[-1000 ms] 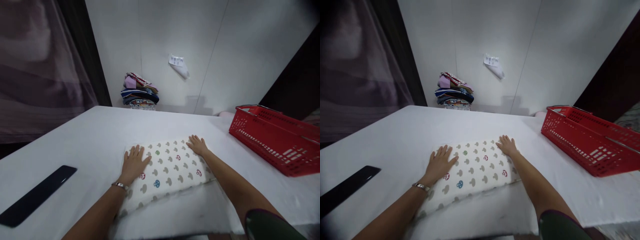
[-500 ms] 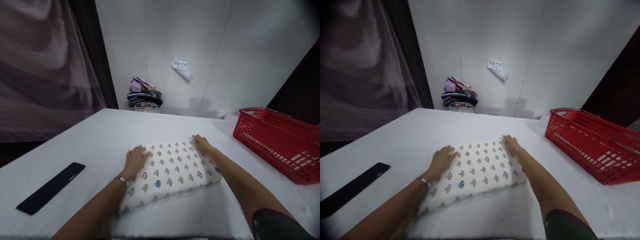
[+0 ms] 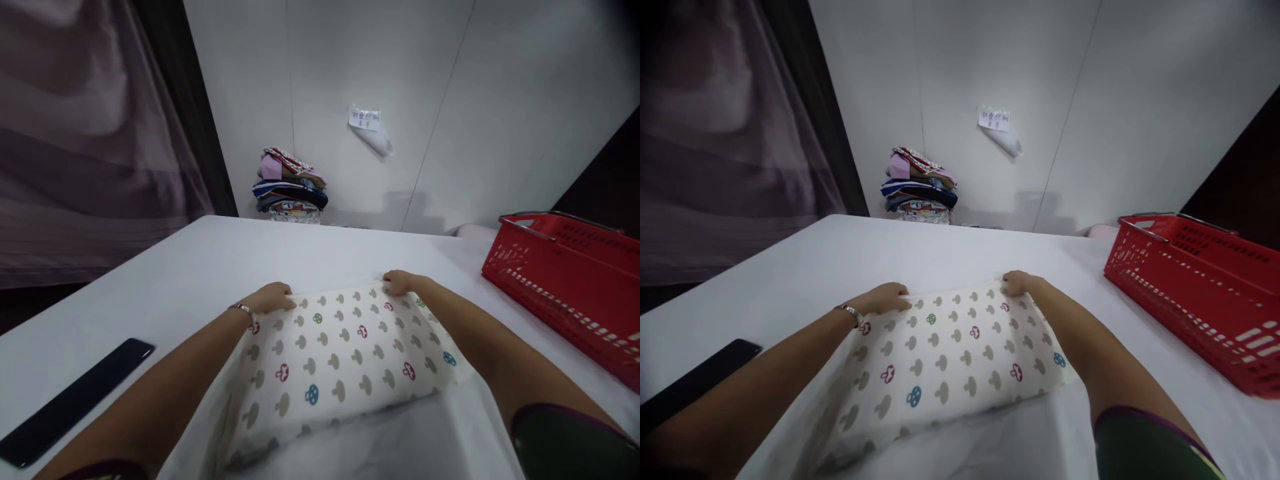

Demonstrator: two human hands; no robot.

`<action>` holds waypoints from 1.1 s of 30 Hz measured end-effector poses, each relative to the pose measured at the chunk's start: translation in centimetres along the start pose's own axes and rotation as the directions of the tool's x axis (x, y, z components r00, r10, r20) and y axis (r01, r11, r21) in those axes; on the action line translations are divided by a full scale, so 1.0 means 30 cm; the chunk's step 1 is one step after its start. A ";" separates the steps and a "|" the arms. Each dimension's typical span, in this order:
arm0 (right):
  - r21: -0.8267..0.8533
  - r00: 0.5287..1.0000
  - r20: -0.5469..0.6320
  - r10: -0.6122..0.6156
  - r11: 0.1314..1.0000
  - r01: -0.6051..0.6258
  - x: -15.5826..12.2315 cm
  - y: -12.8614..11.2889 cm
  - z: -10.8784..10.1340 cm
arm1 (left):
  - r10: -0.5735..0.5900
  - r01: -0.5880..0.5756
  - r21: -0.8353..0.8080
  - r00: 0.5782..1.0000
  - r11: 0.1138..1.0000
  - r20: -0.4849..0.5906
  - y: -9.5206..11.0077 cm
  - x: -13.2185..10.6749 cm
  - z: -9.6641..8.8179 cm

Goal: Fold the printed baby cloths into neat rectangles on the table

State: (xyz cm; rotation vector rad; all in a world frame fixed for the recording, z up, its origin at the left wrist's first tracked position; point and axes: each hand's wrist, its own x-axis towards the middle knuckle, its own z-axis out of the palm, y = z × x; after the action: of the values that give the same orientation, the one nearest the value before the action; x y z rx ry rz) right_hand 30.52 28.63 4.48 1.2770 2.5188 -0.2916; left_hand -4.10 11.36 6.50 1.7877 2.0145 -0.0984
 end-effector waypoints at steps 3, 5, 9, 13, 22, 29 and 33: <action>0.002 1.000 0.020 -0.015 1.000 0.015 0.003 0.002 -0.005 | 0.053 -0.052 -0.026 0.997 0.998 0.052 -0.007 0.028 -0.017; 0.012 1.000 0.018 -0.022 1.000 0.022 -0.008 0.004 -0.010 | 0.074 -0.073 -0.032 0.996 0.997 0.053 -0.017 0.038 -0.022; 0.047 1.000 0.009 -0.030 0.998 0.029 -0.049 0.011 -0.037 | 0.079 -0.075 -0.059 0.995 0.995 0.065 -0.033 0.029 -0.036; 0.095 1.000 -0.004 -0.011 0.995 0.011 -0.102 0.003 -0.082 | 0.079 -0.073 -0.069 0.994 0.995 0.079 -0.023 -0.016 -0.070; 0.035 0.992 -0.125 0.005 0.999 -0.001 -0.291 0.027 -0.326 | 0.128 -0.093 0.192 0.976 0.977 -0.179 0.103 -0.214 -0.303; -0.054 0.794 -0.608 0.012 0.997 -0.057 -0.541 0.072 -0.593 | 0.165 0.034 0.296 0.768 0.955 -0.619 0.209 -0.426 -0.577; -0.255 0.648 -0.746 -0.154 0.965 -0.064 -0.613 0.038 -0.439 | 0.263 0.021 0.371 0.669 0.928 -0.695 0.188 -0.466 -0.428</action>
State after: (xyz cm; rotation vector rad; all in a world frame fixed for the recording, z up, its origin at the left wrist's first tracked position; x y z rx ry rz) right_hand 39.45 19.63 23.26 1.4222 3.1102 0.7297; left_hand -1.33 3.66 24.53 2.4801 2.5150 0.4133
